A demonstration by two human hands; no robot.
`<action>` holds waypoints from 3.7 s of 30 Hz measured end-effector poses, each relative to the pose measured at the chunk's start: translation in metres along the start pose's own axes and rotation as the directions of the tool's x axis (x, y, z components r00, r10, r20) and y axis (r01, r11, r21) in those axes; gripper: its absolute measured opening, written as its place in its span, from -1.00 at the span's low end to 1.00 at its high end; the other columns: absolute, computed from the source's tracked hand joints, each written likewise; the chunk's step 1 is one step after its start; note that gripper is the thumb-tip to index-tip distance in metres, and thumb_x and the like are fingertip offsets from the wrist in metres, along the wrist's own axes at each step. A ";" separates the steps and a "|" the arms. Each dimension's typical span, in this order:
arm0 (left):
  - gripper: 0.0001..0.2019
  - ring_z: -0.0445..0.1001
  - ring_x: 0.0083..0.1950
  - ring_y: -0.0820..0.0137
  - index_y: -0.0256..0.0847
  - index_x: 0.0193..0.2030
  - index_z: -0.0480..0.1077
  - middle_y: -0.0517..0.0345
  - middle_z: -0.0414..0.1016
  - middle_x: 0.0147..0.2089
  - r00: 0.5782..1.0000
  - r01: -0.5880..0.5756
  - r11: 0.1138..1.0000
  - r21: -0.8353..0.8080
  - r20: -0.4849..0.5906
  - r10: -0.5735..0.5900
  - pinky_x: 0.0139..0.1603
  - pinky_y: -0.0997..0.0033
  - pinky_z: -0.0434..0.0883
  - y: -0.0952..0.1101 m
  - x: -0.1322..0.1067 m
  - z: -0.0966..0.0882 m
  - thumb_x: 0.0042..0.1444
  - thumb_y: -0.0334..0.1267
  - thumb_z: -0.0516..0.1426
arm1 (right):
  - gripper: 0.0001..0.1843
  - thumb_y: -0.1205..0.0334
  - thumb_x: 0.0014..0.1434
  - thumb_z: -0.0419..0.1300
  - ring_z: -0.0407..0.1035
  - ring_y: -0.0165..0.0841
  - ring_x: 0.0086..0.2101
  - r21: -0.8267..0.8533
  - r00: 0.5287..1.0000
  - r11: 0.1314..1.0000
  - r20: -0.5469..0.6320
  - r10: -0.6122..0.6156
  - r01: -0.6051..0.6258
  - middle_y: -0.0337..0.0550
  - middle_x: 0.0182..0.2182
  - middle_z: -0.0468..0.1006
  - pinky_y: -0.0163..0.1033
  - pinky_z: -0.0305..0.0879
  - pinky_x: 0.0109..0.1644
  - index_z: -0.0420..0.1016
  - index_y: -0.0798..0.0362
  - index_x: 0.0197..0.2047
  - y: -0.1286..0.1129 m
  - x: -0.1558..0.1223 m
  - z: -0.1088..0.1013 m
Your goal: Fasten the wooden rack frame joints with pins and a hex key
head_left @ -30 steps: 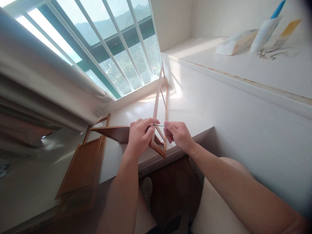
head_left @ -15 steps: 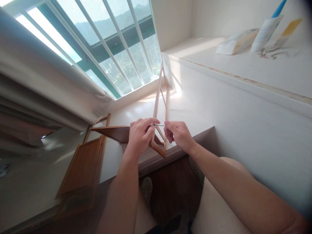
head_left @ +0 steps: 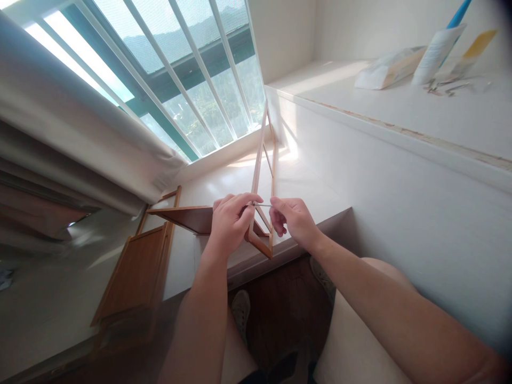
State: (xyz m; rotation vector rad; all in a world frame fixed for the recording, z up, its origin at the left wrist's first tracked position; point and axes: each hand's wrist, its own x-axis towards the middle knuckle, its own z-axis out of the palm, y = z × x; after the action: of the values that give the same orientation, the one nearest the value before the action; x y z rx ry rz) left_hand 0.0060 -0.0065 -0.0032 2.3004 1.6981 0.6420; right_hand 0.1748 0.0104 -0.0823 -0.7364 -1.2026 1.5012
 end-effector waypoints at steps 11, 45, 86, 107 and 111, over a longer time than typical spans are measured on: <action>-0.67 0.49 0.03 0.30 0.06 -0.05 0.54 0.32 0.66 -0.08 1.000 0.002 1.000 0.006 -0.001 -0.002 0.21 0.18 0.16 0.000 0.000 0.000 0.31 -0.27 -0.05 | -0.39 -0.18 0.34 0.13 0.19 -0.47 -0.76 0.100 0.999 0.994 0.018 0.047 -0.049 -0.26 -0.79 0.33 -0.33 -0.03 -0.63 0.42 0.10 -0.58 0.004 0.002 0.000; -0.66 0.50 0.03 0.28 0.07 -0.05 0.54 0.30 0.67 -0.06 1.000 0.006 1.000 -0.001 -0.001 -0.006 0.21 0.14 0.16 -0.002 0.000 0.001 0.31 -0.25 -0.06 | -0.36 -0.24 0.36 0.11 0.17 -0.44 -0.69 -0.055 0.995 0.997 -0.075 -0.063 0.059 -0.29 -0.76 0.28 -0.26 0.11 -0.54 0.32 0.02 -0.60 -0.007 -0.001 -0.005; -0.66 0.48 0.00 0.35 0.08 -0.03 0.56 0.37 0.64 -0.11 1.000 -0.007 0.999 -0.032 -0.008 0.007 0.19 0.23 0.15 -0.001 0.000 0.001 0.31 -0.29 -0.03 | -0.38 -0.14 0.47 -0.01 0.24 -0.43 -0.55 -0.453 0.970 0.859 0.067 -0.235 0.239 -0.30 -0.66 0.31 -0.25 0.13 -0.35 0.30 0.03 -0.55 -0.009 -0.002 -0.010; -0.65 0.48 0.01 0.35 0.12 0.00 0.55 0.39 0.64 -0.08 1.000 -0.020 1.000 -0.022 -0.009 0.020 0.17 0.21 0.13 -0.003 0.000 0.002 0.32 -0.29 -0.03 | -0.33 -0.20 0.44 0.01 0.19 -0.44 -0.60 -0.344 0.986 0.925 0.024 -0.166 0.164 -0.29 -0.72 0.30 -0.26 0.13 -0.41 0.30 0.04 -0.60 -0.009 -0.003 -0.006; -0.64 0.48 0.01 0.34 0.12 0.00 0.56 0.38 0.65 -0.08 1.000 -0.013 1.000 -0.023 -0.009 0.012 0.16 0.21 0.13 -0.002 0.000 0.001 0.32 -0.28 -0.03 | -0.33 -0.21 0.44 0.02 0.18 -0.44 -0.62 -0.310 0.988 0.939 0.018 -0.151 0.149 -0.29 -0.73 0.30 -0.26 0.12 -0.43 0.32 0.04 -0.60 -0.008 -0.004 -0.005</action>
State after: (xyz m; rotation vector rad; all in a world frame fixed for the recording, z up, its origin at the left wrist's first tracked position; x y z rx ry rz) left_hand 0.0050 -0.0060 -0.0052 2.2974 1.6723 0.6714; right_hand 0.1828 0.0081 -0.0763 -0.8348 -1.4762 1.1963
